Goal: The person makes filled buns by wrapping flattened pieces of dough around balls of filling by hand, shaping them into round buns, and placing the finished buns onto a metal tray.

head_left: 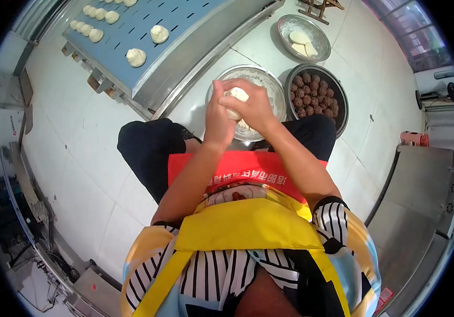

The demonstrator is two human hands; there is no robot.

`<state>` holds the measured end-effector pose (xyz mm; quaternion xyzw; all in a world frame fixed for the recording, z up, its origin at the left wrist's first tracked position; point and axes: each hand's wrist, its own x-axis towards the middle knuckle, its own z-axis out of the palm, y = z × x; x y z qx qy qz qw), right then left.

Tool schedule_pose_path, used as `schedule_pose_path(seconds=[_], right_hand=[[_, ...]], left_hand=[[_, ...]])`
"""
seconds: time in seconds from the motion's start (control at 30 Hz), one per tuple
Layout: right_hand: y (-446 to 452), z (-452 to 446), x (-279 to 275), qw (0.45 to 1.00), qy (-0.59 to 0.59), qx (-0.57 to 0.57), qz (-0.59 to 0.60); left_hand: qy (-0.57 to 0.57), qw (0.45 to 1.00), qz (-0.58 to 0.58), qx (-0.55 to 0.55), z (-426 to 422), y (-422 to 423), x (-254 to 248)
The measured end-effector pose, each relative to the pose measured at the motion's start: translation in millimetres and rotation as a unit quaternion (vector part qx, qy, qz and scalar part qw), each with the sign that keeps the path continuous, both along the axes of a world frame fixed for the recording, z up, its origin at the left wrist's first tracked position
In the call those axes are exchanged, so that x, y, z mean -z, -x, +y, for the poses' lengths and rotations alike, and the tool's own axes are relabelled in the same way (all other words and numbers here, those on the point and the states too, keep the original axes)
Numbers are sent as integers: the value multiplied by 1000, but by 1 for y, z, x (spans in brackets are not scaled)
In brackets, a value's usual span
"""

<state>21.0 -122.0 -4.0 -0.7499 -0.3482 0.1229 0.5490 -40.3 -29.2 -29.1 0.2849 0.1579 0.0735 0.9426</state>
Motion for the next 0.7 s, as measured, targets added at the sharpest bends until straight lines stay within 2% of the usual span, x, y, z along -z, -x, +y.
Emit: schedule_pose_path(seconds=[0.07,0.1,0.13,0.17,0.2,0.3,0.4,0.47,0.5,0.53,0.6,0.63,0.67,0.7], right_hand=[[3,2,10,993,-63,9,-100],[2,1,1,1000,-3,-16,-12],[2,-5,-16,994,59,-40,77],[4,-10,-24,976,121,-62,167],[1,-7,-5,993,66,-45,82],[-1,-1,6,999,10,22,-26],[3,6,12,998,-4,67,9],[2,3,3,999,-45,-10,24],[0,-1,-1,998,-16,-41,32],[-1,-5,-5,996,14,-73,39],[1,-5,-5,998,44,-5,34],[-1,-3,-6,998,57,27,26],[0,1,1,995,24,77,-54],[1,3,3,997,-19,62,-36]], left_hand=[[-47,994,15,100,13,6,8],[-70,986,22,148,21,9,11],[-69,976,63,198,23,13,-10],[-76,982,62,162,20,13,-7],[-85,987,57,125,15,8,-1],[-102,994,-5,50,9,-6,17],[-50,997,-8,56,12,-6,23],[-78,977,21,196,34,0,9],[-91,960,37,263,40,2,0],[-125,953,55,270,39,3,-10],[-73,982,23,171,24,1,8],[-49,992,2,117,15,-5,1],[-58,996,1,67,8,0,-8],[-53,996,4,69,8,1,-6]])
